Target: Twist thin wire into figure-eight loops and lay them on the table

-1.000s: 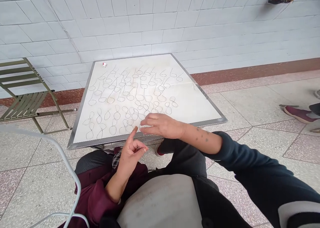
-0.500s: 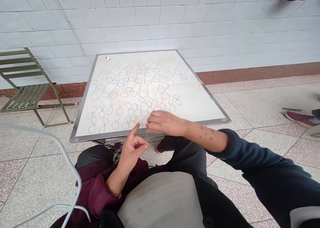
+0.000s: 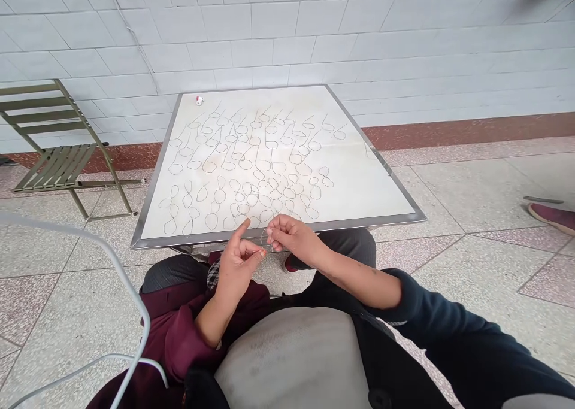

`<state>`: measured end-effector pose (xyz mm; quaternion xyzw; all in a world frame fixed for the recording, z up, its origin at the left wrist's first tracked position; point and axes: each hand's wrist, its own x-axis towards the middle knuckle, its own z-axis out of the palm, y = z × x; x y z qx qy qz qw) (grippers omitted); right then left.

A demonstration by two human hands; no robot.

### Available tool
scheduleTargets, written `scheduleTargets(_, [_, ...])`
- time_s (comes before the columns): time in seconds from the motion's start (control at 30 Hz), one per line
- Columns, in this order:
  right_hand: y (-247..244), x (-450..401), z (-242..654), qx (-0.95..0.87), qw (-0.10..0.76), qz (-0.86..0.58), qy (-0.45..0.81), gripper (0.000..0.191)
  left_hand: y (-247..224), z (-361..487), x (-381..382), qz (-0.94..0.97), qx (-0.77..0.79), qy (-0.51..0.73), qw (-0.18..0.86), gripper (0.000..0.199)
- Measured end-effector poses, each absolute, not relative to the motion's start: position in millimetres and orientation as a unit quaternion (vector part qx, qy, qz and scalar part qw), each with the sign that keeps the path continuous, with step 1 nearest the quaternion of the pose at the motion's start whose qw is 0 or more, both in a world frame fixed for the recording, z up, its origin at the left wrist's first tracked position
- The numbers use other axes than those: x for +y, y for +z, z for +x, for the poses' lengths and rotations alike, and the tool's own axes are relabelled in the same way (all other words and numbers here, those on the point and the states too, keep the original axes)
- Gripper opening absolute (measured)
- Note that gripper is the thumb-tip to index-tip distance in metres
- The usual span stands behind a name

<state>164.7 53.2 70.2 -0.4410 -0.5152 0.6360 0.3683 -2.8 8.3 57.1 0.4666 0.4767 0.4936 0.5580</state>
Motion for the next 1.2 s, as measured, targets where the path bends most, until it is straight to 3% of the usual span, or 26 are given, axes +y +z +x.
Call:
scheduleTargets(0.53, [57.3,38.7,147.7,-0.381,0.457,-0.393,0.701,0.03,51.2,-2.0,12.4,0.377,0.463,0.541,0.592,0.061])
scheduleTargets(1.2, [51.7,40.0,153.7,-0.379,0.437,-0.386,0.719,0.037,47.4,-1.7,14.3,0.39,0.49,0.535,0.568,0.053])
